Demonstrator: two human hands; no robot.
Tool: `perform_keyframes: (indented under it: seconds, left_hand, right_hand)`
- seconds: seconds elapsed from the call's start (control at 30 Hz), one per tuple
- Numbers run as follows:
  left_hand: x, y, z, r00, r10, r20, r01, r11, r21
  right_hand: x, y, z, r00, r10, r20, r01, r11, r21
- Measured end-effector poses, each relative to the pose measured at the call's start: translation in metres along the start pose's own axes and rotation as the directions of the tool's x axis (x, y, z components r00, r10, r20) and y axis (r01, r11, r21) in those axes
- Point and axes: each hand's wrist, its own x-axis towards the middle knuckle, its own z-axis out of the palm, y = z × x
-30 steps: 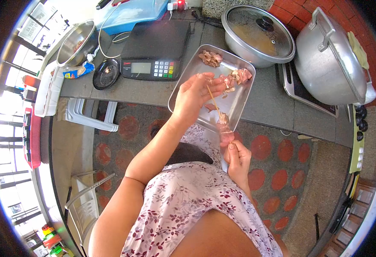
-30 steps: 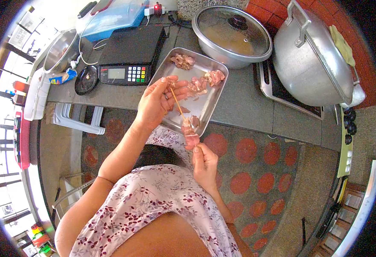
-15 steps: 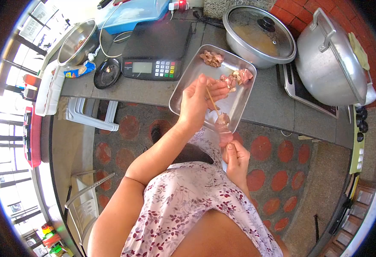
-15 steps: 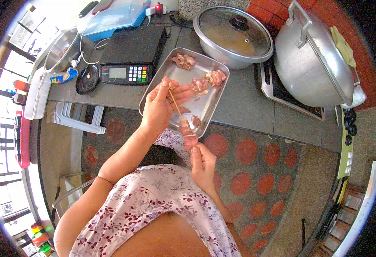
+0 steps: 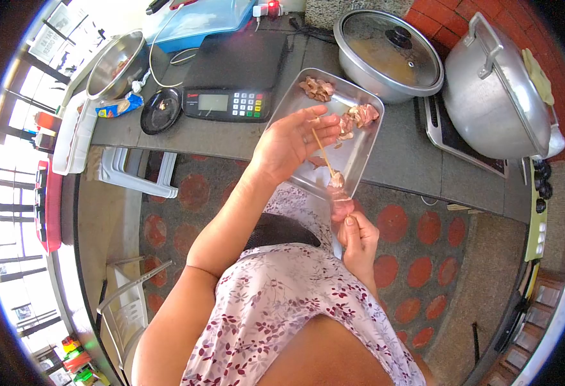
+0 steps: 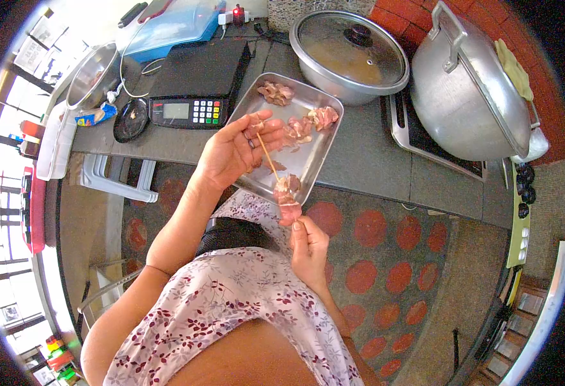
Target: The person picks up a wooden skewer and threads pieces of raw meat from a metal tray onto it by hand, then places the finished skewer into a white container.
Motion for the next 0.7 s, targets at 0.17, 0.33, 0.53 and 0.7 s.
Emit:
perform_keyframes:
  seconds: [0.17,0.33,0.53,0.7]
  left_hand:
    - [0.002,-0.006,0.004,0.997,0.061,-0.045,-0.061,0.998,-0.017]
    - [-0.002,-0.013,0.012,0.980,0.184,-0.081,-0.179,0.982,0.061]
    - [0.001,-0.021,0.009,0.954,0.281,-0.105,-0.268,0.956,0.118]
    - [0.001,-0.026,0.009,0.947,0.300,-0.111,-0.291,0.952,0.094]
  right_hand:
    - [0.002,0.000,0.000,1.000,0.003,0.002,-0.003,1.000,0.000]
    - [0.002,-0.001,0.002,1.000,0.021,0.001,-0.021,0.999,0.024]
    - [0.003,0.000,0.006,0.999,-0.033,-0.006,0.032,0.999,-0.025]
    - [0.003,-0.008,0.013,0.999,-0.036,-0.027,0.035,0.998,-0.056]
